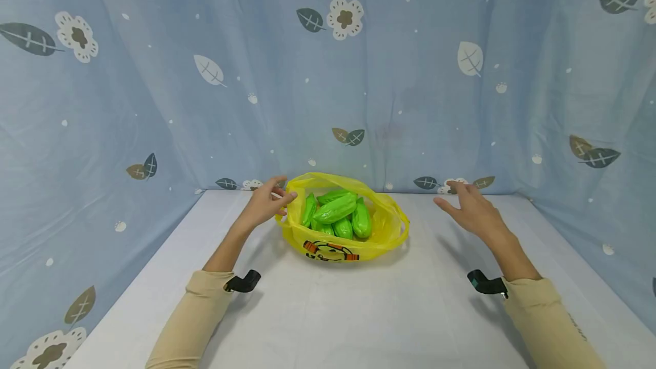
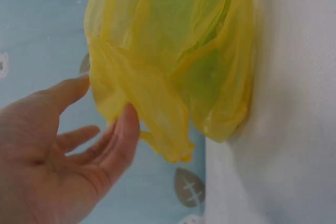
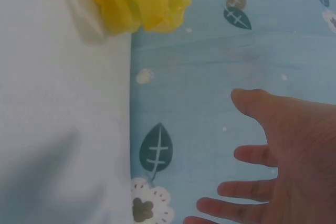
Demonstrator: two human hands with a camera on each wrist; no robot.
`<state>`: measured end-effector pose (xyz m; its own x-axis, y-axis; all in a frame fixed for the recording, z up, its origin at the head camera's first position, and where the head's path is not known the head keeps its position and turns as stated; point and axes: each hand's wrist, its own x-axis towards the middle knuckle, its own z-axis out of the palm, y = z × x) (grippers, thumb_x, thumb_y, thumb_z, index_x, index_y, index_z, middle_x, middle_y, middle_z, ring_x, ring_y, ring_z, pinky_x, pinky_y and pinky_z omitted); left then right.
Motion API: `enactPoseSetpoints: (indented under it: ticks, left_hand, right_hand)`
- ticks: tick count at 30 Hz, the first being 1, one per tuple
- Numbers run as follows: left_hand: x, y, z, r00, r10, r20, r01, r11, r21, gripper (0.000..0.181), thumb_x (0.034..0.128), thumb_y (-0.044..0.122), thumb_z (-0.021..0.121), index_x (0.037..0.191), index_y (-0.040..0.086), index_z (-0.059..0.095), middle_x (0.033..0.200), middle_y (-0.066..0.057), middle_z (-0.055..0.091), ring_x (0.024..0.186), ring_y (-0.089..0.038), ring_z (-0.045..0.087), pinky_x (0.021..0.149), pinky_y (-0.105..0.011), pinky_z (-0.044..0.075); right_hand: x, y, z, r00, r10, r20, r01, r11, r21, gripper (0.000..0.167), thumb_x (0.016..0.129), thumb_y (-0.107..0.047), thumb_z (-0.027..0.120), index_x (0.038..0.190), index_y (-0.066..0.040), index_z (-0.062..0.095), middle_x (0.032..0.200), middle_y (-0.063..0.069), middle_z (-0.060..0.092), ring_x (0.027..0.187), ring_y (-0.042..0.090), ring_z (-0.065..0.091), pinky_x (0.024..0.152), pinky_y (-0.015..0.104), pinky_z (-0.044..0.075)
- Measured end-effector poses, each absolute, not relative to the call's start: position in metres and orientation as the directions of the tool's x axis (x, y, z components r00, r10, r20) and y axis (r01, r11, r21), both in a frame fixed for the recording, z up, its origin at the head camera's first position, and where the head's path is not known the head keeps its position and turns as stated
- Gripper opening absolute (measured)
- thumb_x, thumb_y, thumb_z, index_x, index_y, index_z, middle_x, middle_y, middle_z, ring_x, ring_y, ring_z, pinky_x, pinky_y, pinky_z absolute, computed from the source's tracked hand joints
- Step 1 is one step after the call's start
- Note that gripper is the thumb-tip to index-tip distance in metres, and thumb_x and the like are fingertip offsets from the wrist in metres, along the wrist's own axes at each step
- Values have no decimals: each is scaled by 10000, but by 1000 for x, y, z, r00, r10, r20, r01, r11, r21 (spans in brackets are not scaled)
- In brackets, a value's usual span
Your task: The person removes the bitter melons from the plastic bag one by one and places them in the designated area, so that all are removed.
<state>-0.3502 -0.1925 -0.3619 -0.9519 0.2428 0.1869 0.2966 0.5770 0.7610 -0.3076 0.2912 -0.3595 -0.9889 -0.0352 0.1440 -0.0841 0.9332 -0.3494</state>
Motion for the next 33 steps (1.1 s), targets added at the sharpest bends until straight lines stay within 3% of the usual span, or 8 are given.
enactPoseSetpoints:
  ticks: [7,14,22,33]
  left_hand:
    - [-358,-191,-369,-959,253,128,240,479,844,678,928,328,686,1502,142,376,1177,-208,593,765,-209,694,776,-494,606]
    - [-359,-191,-373,-960,245,136,234,437,868,610,932,217,688,1479,149,428,1083,-183,611,766,-220,670,811,-571,576]
    - [-358,-192,-377,-956,251,152,251,430,867,579,949,219,665,1475,126,442,1089,-175,565,833,-202,684,828,-585,566]
    - [-359,-189,-371,-953,247,177,274,445,852,557,951,221,663,1459,105,465,1167,-182,545,966,-289,664,819,-556,579]
  right_hand:
    - [-310,285,-356,-990,-54,132,-99,929,-356,903,945,-678,424,1538,-24,236,1540,368,186,1381,571,233,1041,770,254]
    - [-312,275,-350,-990,-78,114,-114,926,-360,822,962,-576,509,1533,-38,261,1514,367,242,1340,564,316,1016,752,323]
    - [-319,263,-341,-984,-151,94,-175,909,-379,842,955,-615,485,1524,-28,284,1510,313,328,1353,519,346,1036,718,348]
    - [-326,254,-344,-979,-180,97,-204,894,-399,777,971,-553,511,1520,-44,301,1493,302,360,1315,502,410,1020,699,384]
